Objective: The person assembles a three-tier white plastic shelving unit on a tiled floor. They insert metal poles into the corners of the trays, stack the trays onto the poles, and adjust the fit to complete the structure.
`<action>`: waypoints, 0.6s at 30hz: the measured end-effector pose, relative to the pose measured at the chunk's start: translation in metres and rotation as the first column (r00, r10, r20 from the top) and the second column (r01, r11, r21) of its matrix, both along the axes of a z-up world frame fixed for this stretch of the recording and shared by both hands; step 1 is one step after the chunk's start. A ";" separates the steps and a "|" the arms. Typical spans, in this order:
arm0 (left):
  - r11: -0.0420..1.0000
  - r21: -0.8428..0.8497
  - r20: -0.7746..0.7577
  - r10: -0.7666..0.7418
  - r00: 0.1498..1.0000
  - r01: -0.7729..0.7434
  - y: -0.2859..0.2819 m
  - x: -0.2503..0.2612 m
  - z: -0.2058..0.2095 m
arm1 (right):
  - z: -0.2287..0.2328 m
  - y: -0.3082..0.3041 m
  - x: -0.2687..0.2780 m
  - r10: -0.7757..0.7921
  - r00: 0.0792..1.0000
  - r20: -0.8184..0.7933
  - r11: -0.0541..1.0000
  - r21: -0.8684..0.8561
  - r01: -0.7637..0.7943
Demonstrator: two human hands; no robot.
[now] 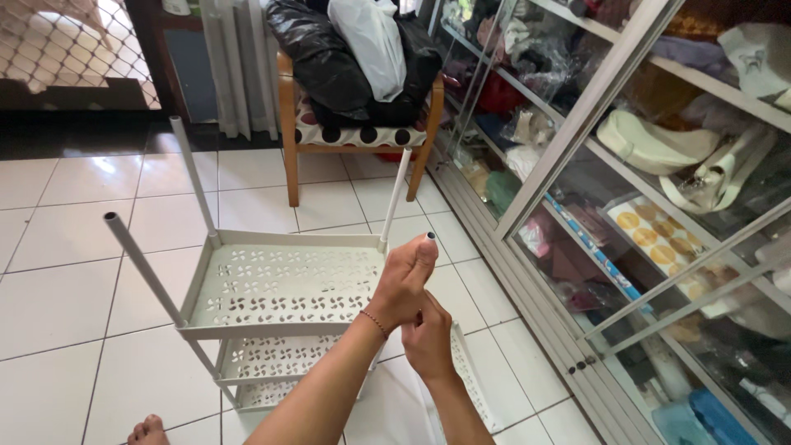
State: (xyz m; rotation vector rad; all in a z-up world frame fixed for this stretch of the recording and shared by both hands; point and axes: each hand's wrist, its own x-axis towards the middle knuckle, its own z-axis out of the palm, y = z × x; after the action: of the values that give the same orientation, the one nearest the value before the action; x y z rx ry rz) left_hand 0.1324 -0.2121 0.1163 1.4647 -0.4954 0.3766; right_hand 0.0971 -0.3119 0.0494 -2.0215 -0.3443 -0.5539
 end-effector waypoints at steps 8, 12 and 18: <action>0.978 -0.156 -0.032 -0.145 0.989 0.139 -0.001 0.020 -0.014 | 0.007 0.006 0.000 0.026 0.999 -0.023 0.999 0.026 -0.025; 0.955 -0.200 -0.060 -0.236 0.970 0.221 0.002 0.023 -0.012 | 0.008 0.006 0.000 0.075 0.995 -0.071 0.994 0.081 -0.070; 0.995 -0.046 -0.145 -0.095 0.985 0.089 0.006 0.001 0.002 | 0.014 0.006 0.000 0.042 0.998 -0.036 0.998 0.051 -0.040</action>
State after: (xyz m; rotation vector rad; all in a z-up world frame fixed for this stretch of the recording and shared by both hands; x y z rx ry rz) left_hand 0.1338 -0.2061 0.1179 1.4139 -0.4326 0.2024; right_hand 0.0972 -0.3057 0.0630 -1.9697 -0.3459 -0.4943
